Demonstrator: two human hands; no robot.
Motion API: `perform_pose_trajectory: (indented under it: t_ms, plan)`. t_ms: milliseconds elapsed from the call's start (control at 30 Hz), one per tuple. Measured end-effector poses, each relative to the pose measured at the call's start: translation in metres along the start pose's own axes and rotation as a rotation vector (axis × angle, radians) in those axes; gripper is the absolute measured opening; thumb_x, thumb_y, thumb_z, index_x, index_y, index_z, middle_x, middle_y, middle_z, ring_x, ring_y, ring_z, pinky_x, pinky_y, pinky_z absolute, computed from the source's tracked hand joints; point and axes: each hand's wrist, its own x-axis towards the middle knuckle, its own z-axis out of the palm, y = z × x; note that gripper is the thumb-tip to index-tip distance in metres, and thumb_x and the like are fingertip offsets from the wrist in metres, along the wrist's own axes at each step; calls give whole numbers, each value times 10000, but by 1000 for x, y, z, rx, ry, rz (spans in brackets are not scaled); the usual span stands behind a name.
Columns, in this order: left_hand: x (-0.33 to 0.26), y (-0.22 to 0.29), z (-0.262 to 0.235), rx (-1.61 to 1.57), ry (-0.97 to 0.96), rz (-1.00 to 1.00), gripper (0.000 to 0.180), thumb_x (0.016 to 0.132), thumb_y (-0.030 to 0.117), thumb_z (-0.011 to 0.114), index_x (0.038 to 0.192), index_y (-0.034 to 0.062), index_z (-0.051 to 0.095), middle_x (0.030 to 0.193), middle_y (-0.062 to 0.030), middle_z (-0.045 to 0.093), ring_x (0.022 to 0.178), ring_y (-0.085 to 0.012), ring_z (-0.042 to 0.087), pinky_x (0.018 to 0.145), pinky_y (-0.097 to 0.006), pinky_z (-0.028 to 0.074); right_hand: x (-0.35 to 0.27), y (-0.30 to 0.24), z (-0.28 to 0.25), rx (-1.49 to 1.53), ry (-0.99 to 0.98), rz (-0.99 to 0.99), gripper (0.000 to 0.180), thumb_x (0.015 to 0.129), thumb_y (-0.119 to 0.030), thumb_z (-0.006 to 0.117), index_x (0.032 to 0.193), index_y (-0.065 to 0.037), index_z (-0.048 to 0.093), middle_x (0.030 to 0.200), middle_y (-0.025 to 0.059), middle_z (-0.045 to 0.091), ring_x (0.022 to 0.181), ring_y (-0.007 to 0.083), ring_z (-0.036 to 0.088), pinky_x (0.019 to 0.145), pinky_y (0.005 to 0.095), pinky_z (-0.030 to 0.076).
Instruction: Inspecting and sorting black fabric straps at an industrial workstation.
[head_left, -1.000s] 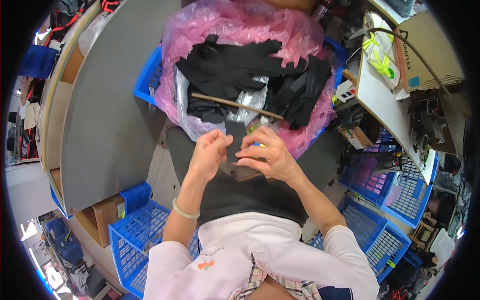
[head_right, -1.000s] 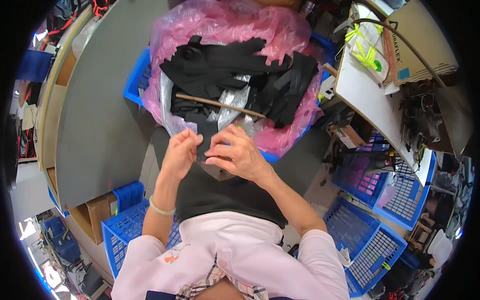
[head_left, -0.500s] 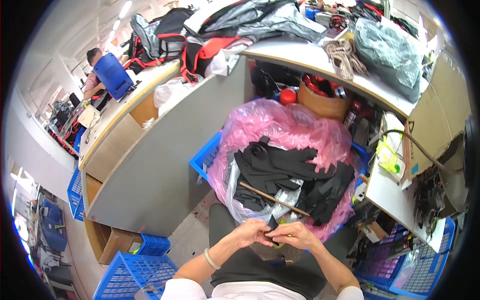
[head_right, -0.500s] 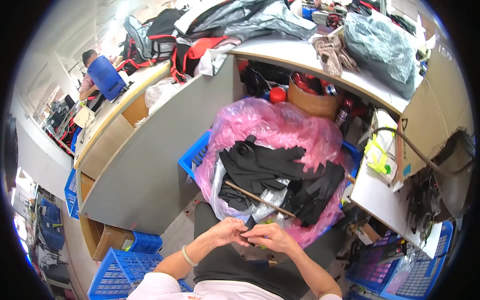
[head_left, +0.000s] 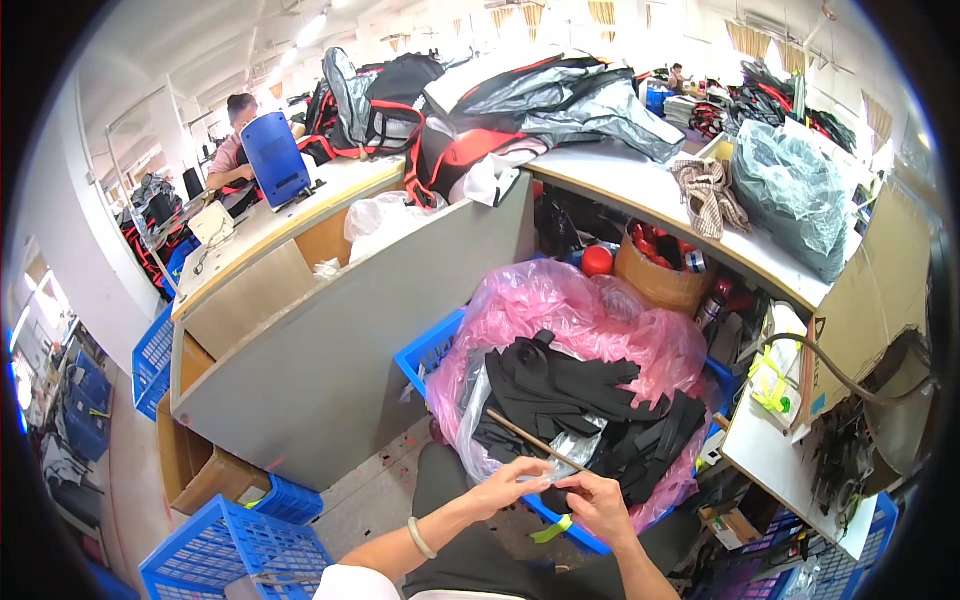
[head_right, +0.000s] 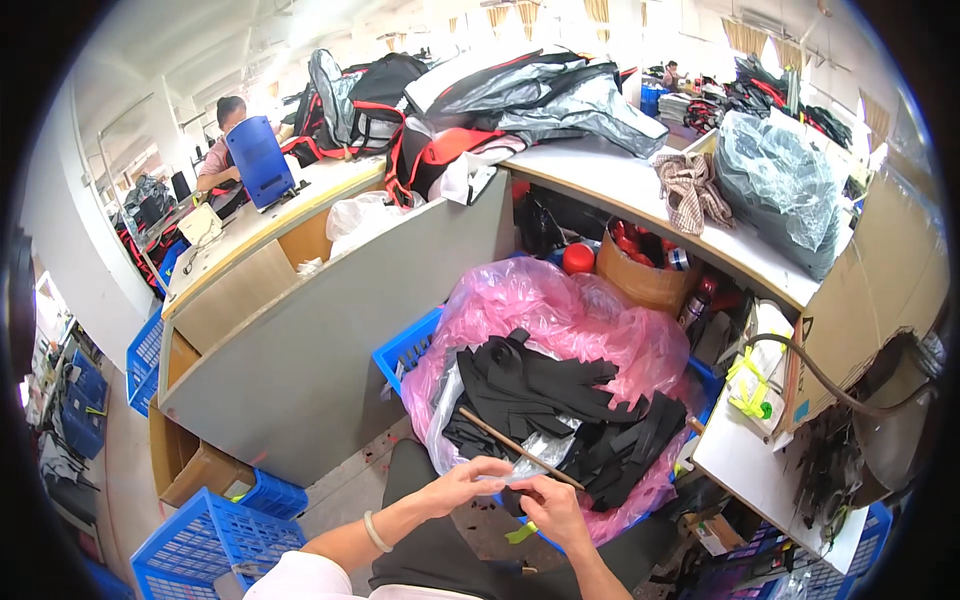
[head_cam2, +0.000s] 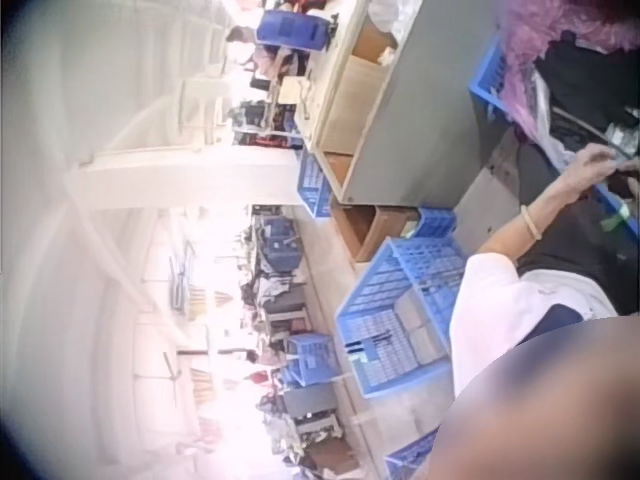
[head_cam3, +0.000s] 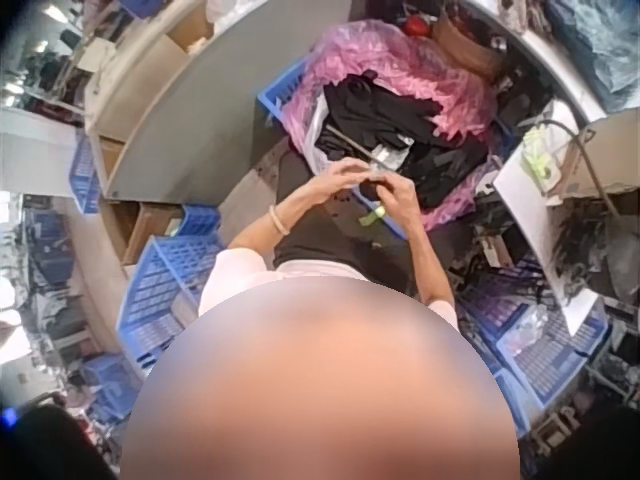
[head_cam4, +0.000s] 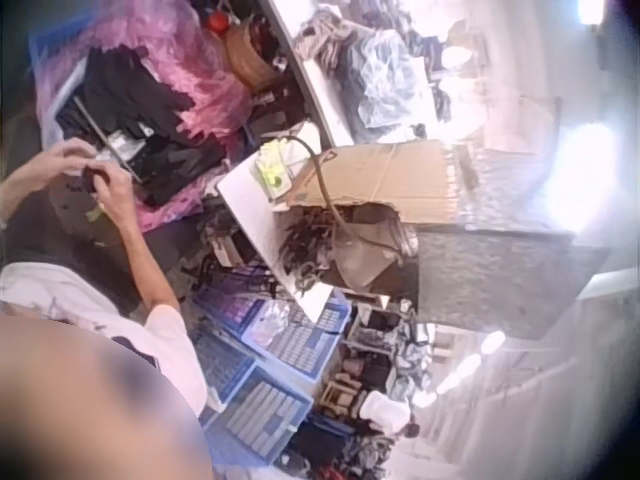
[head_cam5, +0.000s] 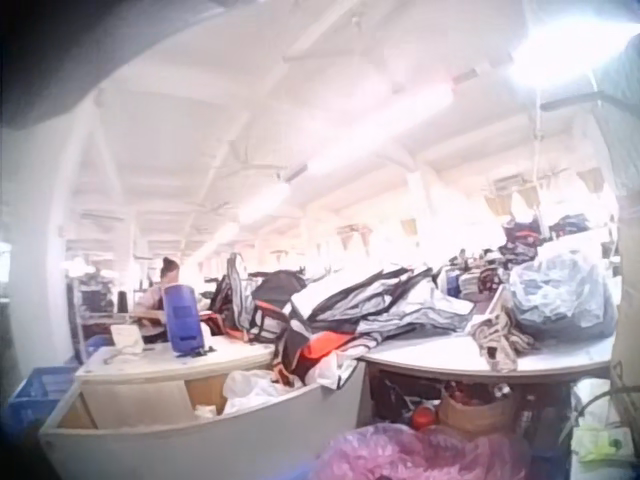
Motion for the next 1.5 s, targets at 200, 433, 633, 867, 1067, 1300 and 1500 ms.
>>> perform_pose_trajectory:
  t_ms: [200, 433, 633, 867, 1067, 1300, 1500]
  plan:
    - [3, 0, 2, -121, -201, -60, 174, 867, 142, 606, 985, 18, 637, 1043, -2, 573, 881, -64, 524, 812, -221, 407, -2, -3, 0, 96, 116, 39, 201, 717, 91, 522, 869, 36, 642, 735, 27, 618, 602, 53, 570, 542, 191, 461]
    - [-6, 15, 33, 818, 387, 661, 416, 696, 226, 759, 1034, 28, 620, 1115, -102, 518, 1018, -226, 503, 916, -337, 388, -8, 0, 5, -174, 462, 70, 140, 691, 34, 576, 820, 21, 629, 718, 99, 615, 564, 182, 601, 528, 294, 465]
    - [1, -8, 72, 444, 342, 530, 389, 689, 61, 718, 1044, -39, 592, 1077, -113, 500, 888, -173, 572, 637, -248, 544, -10, -2, 14, -326, 540, -47, 148, 697, 27, 595, 837, 10, 640, 782, 138, 617, 683, 283, 620, 614, 350, 496]
    - [12, -23, 75, 734, 578, 727, 146, 714, 18, 628, 853, -23, 609, 931, -134, 577, 839, -256, 587, 649, -338, 528, -12, -2, 17, -400, 506, -47, 111, 716, -9, 611, 822, -1, 642, 789, 129, 611, 687, 292, 616, 617, 370, 492]
    - [3, -14, 72, 1115, 532, 648, 86, 747, 97, 587, 785, 20, 593, 814, -123, 598, 766, -298, 578, 629, -389, 488, -20, 35, 19, -300, 467, 45, 78, 722, -46, 647, 787, -3, 639, 702, 95, 598, 609, 246, 606, 569, 324, 473]
    - [11, -44, 59, 928, 537, 599, 118, 814, 146, 552, 810, 29, 566, 723, -160, 618, 665, -354, 622, 592, -442, 488, -24, 51, 43, 1431, 300, 548, 52, 787, -90, 642, 761, -58, 610, 622, 14, 567, 445, 108, 443, 411, 216, 313]
    - [-2, -57, 55, 496, 476, 305, 157, 842, 113, 570, 853, -32, 627, 680, -125, 651, 608, -188, 641, 548, -295, 482, -21, 41, 45, 958, 330, 591, 146, 804, -91, 608, 667, -63, 565, 610, -7, 549, 507, 92, 526, 405, 224, 360]
